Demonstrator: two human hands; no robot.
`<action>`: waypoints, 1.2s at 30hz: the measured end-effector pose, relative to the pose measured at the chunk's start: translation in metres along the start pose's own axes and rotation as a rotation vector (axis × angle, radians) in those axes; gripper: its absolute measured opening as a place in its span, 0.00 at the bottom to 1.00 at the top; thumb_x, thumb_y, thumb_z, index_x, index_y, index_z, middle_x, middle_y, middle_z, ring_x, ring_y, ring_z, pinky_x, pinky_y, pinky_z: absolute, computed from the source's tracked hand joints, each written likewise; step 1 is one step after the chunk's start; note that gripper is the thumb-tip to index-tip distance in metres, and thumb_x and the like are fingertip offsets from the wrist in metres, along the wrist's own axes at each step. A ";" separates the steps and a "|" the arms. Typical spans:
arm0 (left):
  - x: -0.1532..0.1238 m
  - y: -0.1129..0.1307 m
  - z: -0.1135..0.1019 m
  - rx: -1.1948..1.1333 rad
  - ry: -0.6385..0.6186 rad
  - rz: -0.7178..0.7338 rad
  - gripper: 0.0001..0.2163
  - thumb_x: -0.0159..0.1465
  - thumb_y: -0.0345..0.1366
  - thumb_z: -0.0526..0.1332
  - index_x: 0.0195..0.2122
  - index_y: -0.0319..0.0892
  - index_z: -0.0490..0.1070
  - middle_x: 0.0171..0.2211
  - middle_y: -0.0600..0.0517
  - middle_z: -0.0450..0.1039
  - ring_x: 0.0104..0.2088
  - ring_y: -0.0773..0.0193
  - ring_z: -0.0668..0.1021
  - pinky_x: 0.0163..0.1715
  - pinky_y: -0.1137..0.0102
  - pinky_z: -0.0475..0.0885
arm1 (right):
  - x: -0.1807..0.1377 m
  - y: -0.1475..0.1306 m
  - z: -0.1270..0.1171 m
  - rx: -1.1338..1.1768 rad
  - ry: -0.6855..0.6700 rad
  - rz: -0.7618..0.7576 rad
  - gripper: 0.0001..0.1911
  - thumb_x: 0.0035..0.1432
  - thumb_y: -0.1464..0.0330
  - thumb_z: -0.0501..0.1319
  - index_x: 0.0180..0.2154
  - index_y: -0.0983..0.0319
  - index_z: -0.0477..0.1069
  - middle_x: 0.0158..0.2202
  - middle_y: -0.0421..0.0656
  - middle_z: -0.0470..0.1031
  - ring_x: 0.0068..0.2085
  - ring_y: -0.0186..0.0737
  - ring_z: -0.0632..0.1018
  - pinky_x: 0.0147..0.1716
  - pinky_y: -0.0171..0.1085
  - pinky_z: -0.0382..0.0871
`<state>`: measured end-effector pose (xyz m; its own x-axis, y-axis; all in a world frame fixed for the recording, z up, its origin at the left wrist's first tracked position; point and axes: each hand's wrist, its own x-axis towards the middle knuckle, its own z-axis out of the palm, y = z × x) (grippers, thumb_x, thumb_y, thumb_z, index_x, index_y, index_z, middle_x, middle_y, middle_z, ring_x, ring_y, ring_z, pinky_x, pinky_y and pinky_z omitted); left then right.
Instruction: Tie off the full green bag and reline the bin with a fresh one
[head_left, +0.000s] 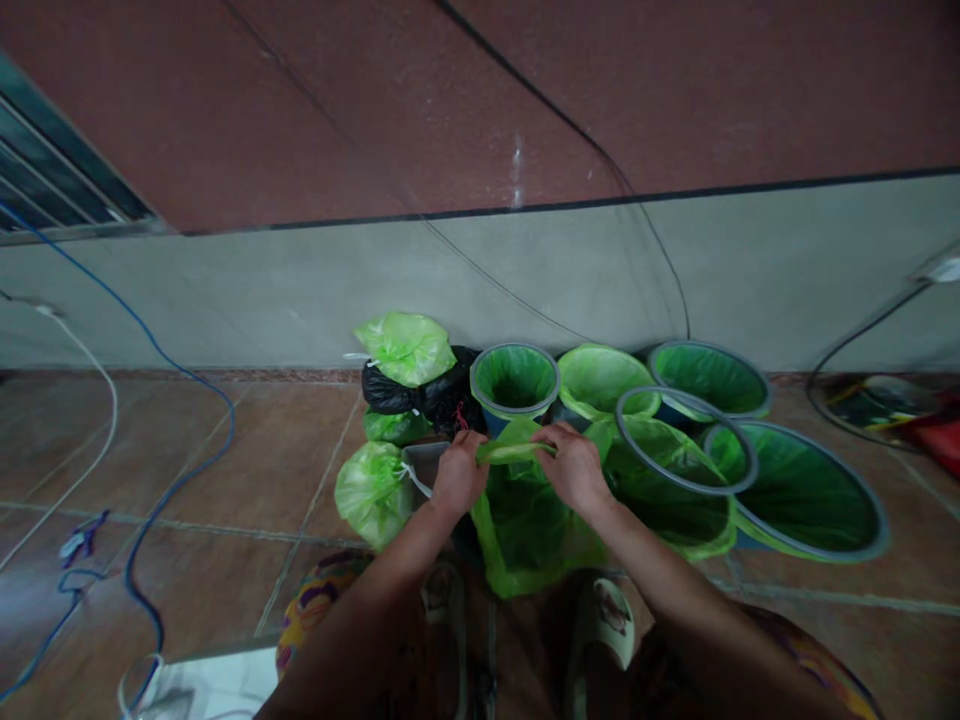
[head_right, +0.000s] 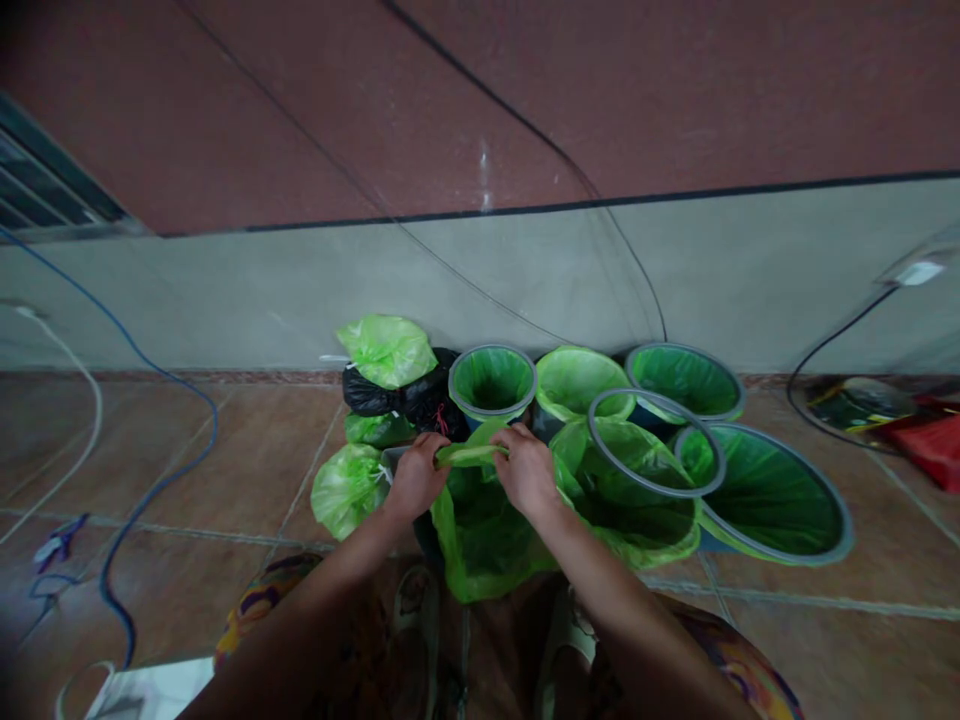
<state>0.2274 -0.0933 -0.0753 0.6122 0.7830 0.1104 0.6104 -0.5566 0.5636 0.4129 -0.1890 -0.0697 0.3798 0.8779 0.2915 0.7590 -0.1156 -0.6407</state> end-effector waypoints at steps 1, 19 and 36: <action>0.000 -0.002 0.000 0.009 0.008 -0.010 0.12 0.61 0.24 0.62 0.45 0.43 0.74 0.45 0.47 0.77 0.45 0.57 0.81 0.49 0.65 0.76 | 0.001 0.001 -0.002 -0.005 0.031 0.034 0.09 0.56 0.74 0.59 0.33 0.58 0.78 0.35 0.43 0.80 0.36 0.43 0.80 0.39 0.38 0.71; 0.008 -0.021 -0.028 -0.001 0.027 -0.182 0.10 0.57 0.23 0.64 0.37 0.42 0.79 0.38 0.49 0.80 0.41 0.58 0.81 0.46 0.66 0.74 | 0.000 0.038 -0.046 -0.262 -0.420 0.294 0.18 0.45 0.66 0.74 0.40 0.60 0.77 0.37 0.46 0.82 0.39 0.50 0.81 0.37 0.41 0.71; 0.004 0.010 -0.031 -0.480 -0.235 0.003 0.19 0.55 0.42 0.75 0.46 0.42 0.78 0.42 0.52 0.81 0.40 0.61 0.80 0.43 0.69 0.73 | 0.006 -0.005 -0.012 0.050 -0.189 0.053 0.07 0.59 0.73 0.64 0.37 0.59 0.81 0.40 0.45 0.85 0.41 0.45 0.83 0.44 0.39 0.72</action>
<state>0.2204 -0.0871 -0.0439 0.7433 0.6676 -0.0429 0.3435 -0.3258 0.8808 0.4177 -0.1888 -0.0557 0.3089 0.9434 0.1207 0.7113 -0.1449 -0.6878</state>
